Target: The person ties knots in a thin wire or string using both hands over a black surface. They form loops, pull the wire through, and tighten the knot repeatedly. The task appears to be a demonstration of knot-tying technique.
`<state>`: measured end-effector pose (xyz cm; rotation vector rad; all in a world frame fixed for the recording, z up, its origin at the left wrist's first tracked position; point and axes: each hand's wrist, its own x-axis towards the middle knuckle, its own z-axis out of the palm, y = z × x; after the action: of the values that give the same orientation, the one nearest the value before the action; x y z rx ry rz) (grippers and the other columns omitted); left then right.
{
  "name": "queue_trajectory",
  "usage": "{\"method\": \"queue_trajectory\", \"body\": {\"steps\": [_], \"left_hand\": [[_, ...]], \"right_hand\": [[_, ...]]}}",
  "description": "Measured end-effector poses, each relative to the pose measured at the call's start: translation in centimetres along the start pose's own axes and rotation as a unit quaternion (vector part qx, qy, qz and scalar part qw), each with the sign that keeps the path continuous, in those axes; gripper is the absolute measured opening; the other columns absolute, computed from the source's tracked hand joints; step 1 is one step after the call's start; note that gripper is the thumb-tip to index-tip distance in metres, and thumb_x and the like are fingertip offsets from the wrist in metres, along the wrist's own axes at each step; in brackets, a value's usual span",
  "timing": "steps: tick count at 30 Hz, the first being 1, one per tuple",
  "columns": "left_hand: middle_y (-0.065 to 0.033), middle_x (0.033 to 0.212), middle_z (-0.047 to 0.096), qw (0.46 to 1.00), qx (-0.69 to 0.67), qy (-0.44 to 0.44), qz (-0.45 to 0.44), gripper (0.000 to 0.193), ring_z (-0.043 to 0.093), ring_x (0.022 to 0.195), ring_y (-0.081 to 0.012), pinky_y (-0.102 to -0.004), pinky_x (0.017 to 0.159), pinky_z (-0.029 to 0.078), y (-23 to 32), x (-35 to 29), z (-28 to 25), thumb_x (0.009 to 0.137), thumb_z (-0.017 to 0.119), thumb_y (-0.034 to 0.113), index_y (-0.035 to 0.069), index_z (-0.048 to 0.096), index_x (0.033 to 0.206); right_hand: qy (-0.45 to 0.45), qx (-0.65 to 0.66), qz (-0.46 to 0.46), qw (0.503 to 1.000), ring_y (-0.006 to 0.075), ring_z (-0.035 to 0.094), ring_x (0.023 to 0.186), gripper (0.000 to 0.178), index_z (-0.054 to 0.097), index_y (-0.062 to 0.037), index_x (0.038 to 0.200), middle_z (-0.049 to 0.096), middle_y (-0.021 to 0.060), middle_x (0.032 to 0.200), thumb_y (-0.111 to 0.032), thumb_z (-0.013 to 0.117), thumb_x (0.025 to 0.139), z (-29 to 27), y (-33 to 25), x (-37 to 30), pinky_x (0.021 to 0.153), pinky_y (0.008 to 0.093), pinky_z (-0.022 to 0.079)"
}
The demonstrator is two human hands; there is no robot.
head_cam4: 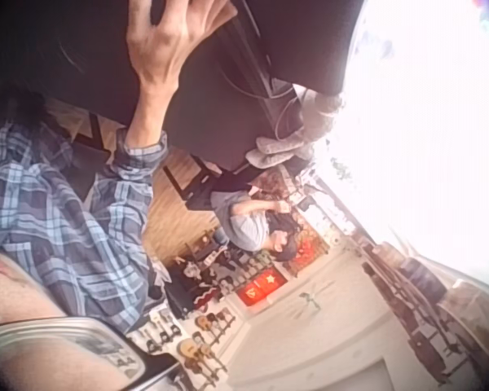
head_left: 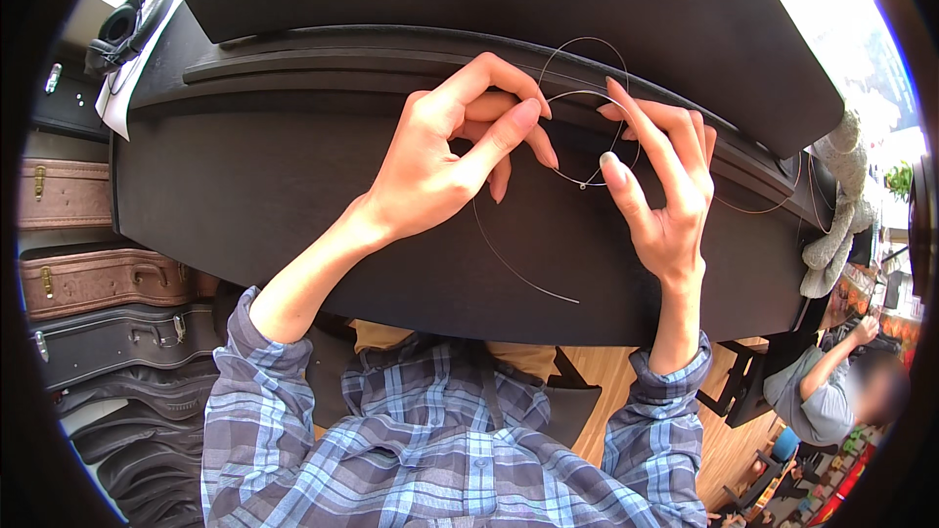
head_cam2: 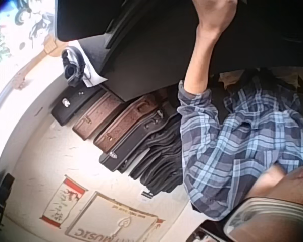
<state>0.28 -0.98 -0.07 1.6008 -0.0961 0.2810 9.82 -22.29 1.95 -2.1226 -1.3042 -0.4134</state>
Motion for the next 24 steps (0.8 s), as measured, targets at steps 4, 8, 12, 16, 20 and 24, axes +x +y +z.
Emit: {"method": "queue_trajectory", "body": {"steps": [4,8,12,16,20,24], "left_hand": [[-0.0148,0.083,0.073,1.000,0.003,-0.011,-0.008,0.013,0.066,0.058,-0.0128,-0.0226,0.049,0.050,0.0,0.0,0.0,0.107,0.052,0.013,0.000,0.054,0.109],[-0.0105,0.079,0.073,1.000,-0.025,0.011,-0.012,0.011,0.062,0.054,-0.0087,-0.0224,0.048,0.046,-0.1,0.0,0.2,0.104,0.057,0.011,0.001,0.058,0.106],[-0.0107,0.078,0.072,0.999,-0.009,-0.017,-0.029,0.010,0.060,0.052,-0.0088,-0.0222,0.047,0.043,0.2,0.0,-0.1,0.105,0.056,0.011,0.001,0.056,0.107],[-0.0139,0.082,0.074,0.998,0.011,-0.049,-0.036,0.011,0.062,0.053,-0.0110,-0.0217,0.048,0.045,0.4,0.0,-0.1,0.106,0.054,0.011,0.000,0.054,0.108],[-0.0155,0.086,0.075,0.998,0.014,-0.044,-0.038,0.012,0.064,0.053,-0.0129,-0.0222,0.049,0.048,0.2,0.0,0.2,0.106,0.054,0.012,0.000,0.053,0.108],[-0.0170,0.087,0.075,0.999,0.010,-0.019,-0.042,0.013,0.066,0.054,-0.0144,-0.0233,0.049,0.050,0.0,0.0,0.1,0.106,0.054,0.011,-0.001,0.052,0.109]], "right_hand": [[0.027,0.015,0.006,1.000,0.0176,0.058,0.091,0.037,0.067,-0.0077,0.132,0.071,0.0020,0.104,-0.017,0.065,0.096,0.4,0.3,0.0,0.082,0.0320,0.037],[0.039,0.017,0.002,0.999,0.0172,0.059,0.090,0.036,0.067,-0.0066,0.132,0.071,0.0026,0.107,-0.010,0.062,0.097,0.6,0.4,-0.1,0.082,0.0316,0.038],[0.062,0.027,0.011,0.998,0.0169,0.060,0.091,0.037,0.066,-0.0062,0.134,0.071,0.0032,0.113,-0.009,0.061,0.097,0.9,0.4,-0.2,0.084,0.0310,0.039],[0.058,0.029,0.018,0.998,0.0166,0.060,0.092,0.038,0.064,-0.0058,0.136,0.070,0.0034,0.115,-0.008,0.060,0.098,1.0,0.4,-0.3,0.085,0.0308,0.039],[0.026,0.037,0.006,0.999,0.0168,0.060,0.092,0.040,0.062,-0.0054,0.138,0.070,0.0039,0.116,-0.011,0.060,0.098,0.4,0.4,-0.1,0.087,0.0319,0.038],[-0.011,0.064,-0.024,0.998,0.0176,0.059,0.094,0.054,0.061,-0.0043,0.140,0.070,0.0049,0.113,-0.024,0.072,0.090,-0.4,0.2,0.2,0.090,0.0337,0.039]]}}
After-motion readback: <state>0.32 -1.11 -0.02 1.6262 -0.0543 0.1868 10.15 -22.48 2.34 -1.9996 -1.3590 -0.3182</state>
